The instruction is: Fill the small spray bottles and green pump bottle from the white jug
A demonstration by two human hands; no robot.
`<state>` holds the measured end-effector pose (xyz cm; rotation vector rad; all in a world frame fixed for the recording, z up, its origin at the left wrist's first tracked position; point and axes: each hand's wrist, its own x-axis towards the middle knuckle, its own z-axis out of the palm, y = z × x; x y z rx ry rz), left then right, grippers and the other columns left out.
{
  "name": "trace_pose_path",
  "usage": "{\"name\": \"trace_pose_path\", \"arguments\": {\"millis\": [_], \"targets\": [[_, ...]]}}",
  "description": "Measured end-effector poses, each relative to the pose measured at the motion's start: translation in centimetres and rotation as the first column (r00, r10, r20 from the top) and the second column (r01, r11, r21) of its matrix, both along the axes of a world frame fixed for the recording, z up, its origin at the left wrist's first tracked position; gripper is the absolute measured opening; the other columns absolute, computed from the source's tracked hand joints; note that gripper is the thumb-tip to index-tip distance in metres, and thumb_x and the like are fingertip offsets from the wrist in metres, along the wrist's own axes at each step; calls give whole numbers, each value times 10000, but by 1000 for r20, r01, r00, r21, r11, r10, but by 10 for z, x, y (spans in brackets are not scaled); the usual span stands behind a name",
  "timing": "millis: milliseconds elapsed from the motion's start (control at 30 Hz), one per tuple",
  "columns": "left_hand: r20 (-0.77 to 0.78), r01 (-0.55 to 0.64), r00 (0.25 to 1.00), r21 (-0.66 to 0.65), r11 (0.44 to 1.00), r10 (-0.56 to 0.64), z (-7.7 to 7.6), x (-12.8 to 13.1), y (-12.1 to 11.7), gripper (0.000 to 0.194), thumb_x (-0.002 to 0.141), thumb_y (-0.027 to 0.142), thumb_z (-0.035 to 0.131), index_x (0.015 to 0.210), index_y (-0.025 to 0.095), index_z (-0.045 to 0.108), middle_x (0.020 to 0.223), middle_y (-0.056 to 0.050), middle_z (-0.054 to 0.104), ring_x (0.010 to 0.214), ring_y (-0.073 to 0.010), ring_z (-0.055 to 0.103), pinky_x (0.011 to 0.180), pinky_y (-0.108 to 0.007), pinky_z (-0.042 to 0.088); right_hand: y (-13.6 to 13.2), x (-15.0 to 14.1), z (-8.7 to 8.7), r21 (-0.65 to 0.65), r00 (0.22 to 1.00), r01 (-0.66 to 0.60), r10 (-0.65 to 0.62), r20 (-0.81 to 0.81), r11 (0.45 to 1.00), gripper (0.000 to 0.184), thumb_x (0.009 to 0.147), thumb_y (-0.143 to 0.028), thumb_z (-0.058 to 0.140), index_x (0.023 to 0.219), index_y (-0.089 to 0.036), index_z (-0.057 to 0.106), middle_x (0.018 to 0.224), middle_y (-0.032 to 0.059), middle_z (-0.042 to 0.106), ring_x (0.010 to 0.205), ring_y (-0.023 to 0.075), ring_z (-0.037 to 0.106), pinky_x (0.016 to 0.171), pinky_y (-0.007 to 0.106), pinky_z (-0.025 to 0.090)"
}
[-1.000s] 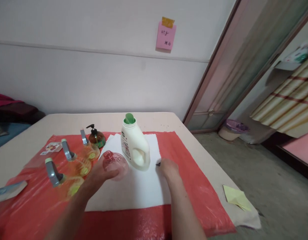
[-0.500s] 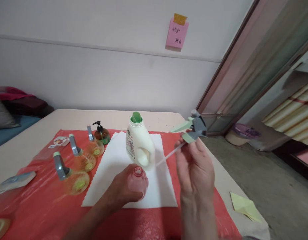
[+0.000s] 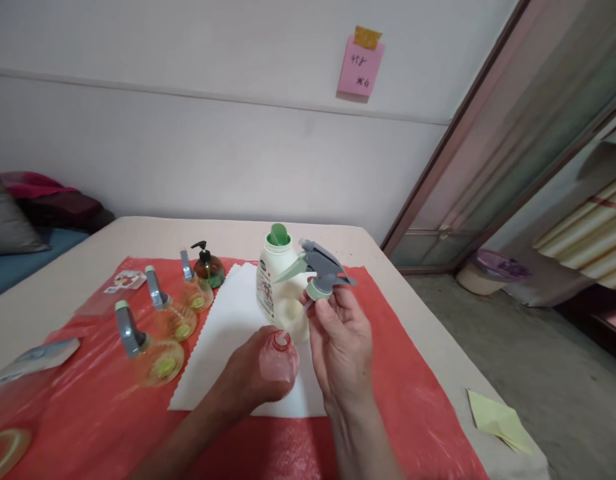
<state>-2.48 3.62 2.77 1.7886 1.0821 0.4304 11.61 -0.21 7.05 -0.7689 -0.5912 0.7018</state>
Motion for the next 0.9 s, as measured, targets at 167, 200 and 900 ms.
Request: {"name": "trace_pose_path", "arguments": {"millis": [167,200,900], "targets": [[42,-35,999,40,999,33,13,-8,6,489,680,267,694,1155,256,581,1168,-51,688,1105,-271,629,906,-349,497,7,-17,-22,-89,973,-108,124,197,990,313,817,-271,805,1122,-291,736,1160,30,710,1085,211,636,1027,395,480],[48,-43,998,37,998,41,15,-11,8,533,673,264,695,1191,261,570,1200,-51,682,1136,-278,620,923,-362,492,8,-20,-27,-130,959,-133,160,232,983,326,810,-268,810,1127,-287,736,1154,36,716,1100,230,638,1019,408,484],[-256,-98,936,472,876,242,-5,-16,15,332,851,234,573,1179,254,619,1239,-77,633,1123,-279,590,940,-389,484,19,-51,-67,-322,946,97,13,323,942,375,682,-359,895,896,-232,615,875,-23,679,759,162,618,686,282,488]]}}
